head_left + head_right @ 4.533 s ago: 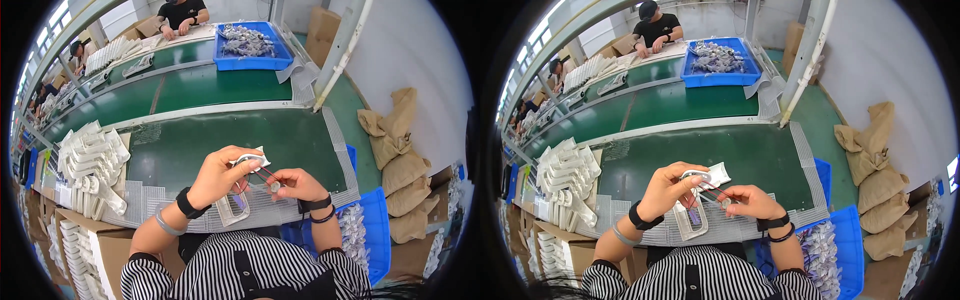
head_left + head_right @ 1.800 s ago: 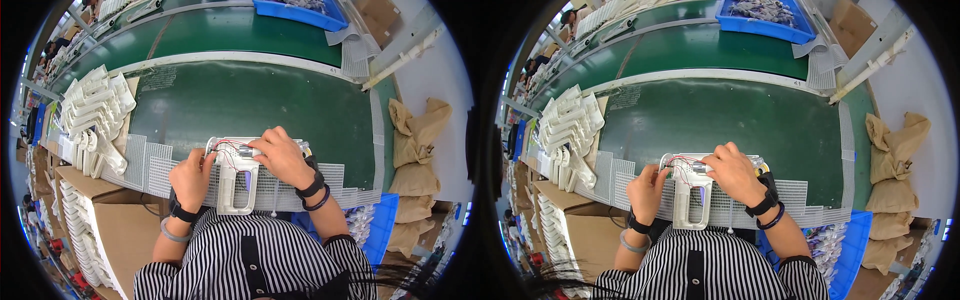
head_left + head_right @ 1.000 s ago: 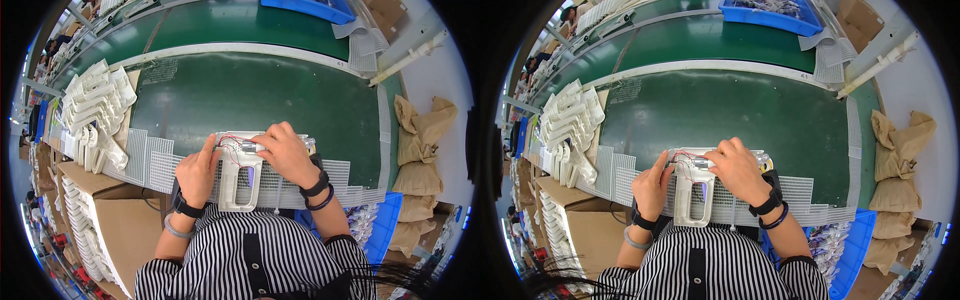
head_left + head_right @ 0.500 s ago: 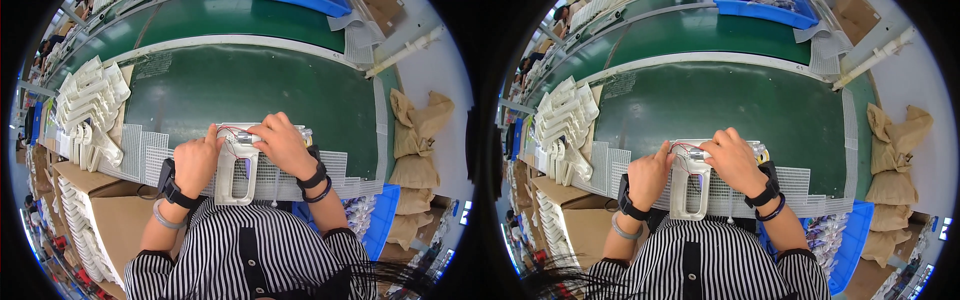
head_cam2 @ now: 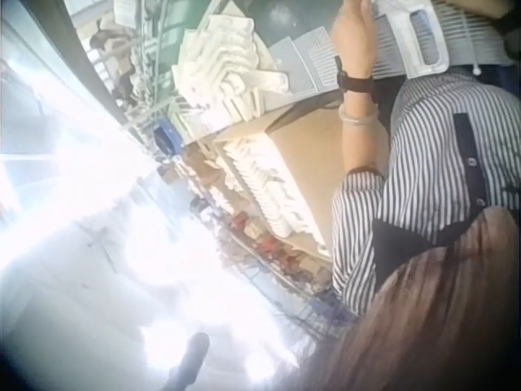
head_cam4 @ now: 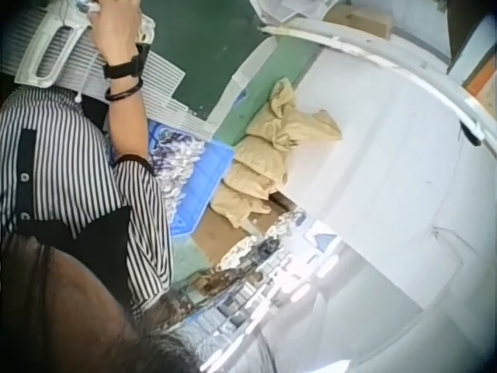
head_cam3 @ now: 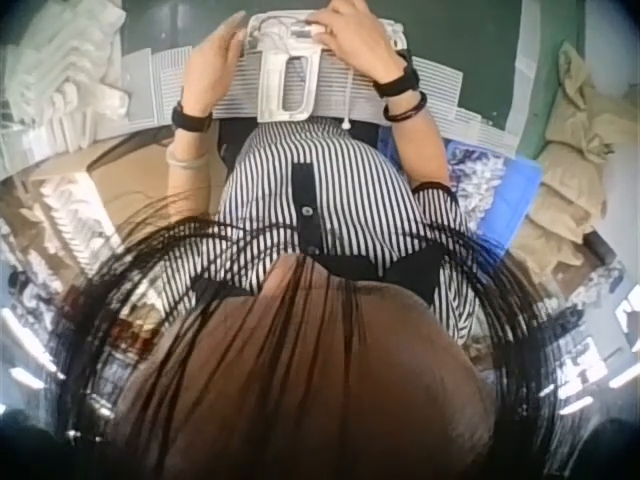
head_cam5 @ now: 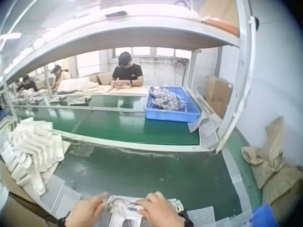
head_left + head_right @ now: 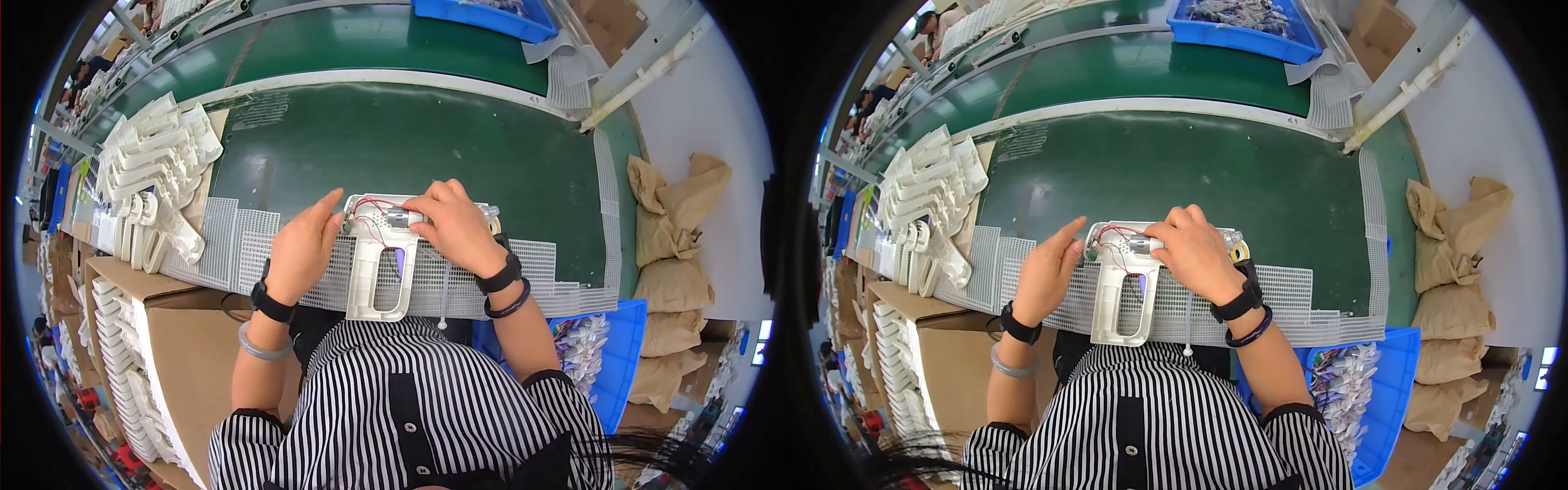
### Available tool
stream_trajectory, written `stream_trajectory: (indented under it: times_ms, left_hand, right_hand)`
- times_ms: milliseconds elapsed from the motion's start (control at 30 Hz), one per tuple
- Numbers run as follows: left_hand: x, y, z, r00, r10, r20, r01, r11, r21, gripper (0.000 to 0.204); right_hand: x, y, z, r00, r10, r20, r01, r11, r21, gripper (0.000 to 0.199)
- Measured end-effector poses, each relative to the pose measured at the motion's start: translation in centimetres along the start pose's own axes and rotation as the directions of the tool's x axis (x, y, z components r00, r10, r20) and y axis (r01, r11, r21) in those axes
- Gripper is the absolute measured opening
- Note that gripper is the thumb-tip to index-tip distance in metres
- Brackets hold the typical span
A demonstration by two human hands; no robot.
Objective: Assemble internal components into white plastic toy gun housings on a factory production line.
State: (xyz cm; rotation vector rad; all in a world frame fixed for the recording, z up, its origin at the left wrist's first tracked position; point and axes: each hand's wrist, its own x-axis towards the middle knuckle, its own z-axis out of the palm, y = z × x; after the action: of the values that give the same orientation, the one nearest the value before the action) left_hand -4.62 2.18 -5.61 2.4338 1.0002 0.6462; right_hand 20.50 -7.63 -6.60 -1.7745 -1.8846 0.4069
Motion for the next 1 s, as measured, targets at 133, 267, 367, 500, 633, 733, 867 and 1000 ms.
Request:
stream_trajectory:
  times_ms: [133, 267, 367, 500, 633, 733, 867, 1000]
  left_hand:
    - [0.8, 2.4, -0.7, 0.931, -0.275, 0.239, 0.295, 0.954, -0.053, 0.04]
    - [1.4, 0.5, 0.8, 0.987, -0.055, 0.153, 0.064, 0.996, -0.056, 0.043]
    - [1.6, -0.4, 1.1, 0.992, 0.072, 0.1, -0.065, 0.995, -0.072, 0.043]
    - [2.4, 0.6, 0.2, 0.98, 0.018, 0.198, -0.006, 0.998, -0.059, 0.04]
    - [2.7, 0.7, -0.4, 0.963, -0.051, 0.264, 0.082, 0.991, -0.108, 0.039]
    - [2.8, 0.1, -0.4, 0.957, -0.079, 0.281, 0.139, 0.969, -0.204, 0.04]
    - [3.2, 0.5, -0.6, 0.968, -0.012, 0.249, 0.046, 0.99, -0.133, 0.039]
    - [2.8, 0.2, 0.5, 0.989, 0.114, 0.089, -0.112, 0.993, -0.035, 0.029]
  right_hand:
    - [-0.1, -0.1, -0.1, 0.999, 0.035, 0.03, -0.035, 0.999, -0.005, 0.031]
    - [-0.2, -0.4, -0.1, 0.998, 0.057, 0.027, -0.057, 0.998, -0.008, 0.032]
    - [-0.3, -0.4, 0.1, 0.998, 0.065, 0.014, -0.065, 0.998, 0.0, 0.032]
    - [-0.4, -0.1, 0.0, 0.998, 0.061, 0.003, -0.061, 0.998, -0.009, 0.032]
    - [-0.3, -0.1, 0.2, 0.999, 0.049, 0.002, -0.049, 0.999, -0.016, 0.032]
    - [-0.2, -0.2, 0.3, 0.999, 0.05, -0.003, -0.05, 0.999, -0.017, 0.032]
    - [-0.3, -0.3, 0.1, 0.998, 0.058, -0.004, -0.058, 0.998, -0.015, 0.034]
    - [-0.3, -0.4, 0.1, 0.998, 0.059, -0.006, -0.059, 0.998, -0.024, 0.034]
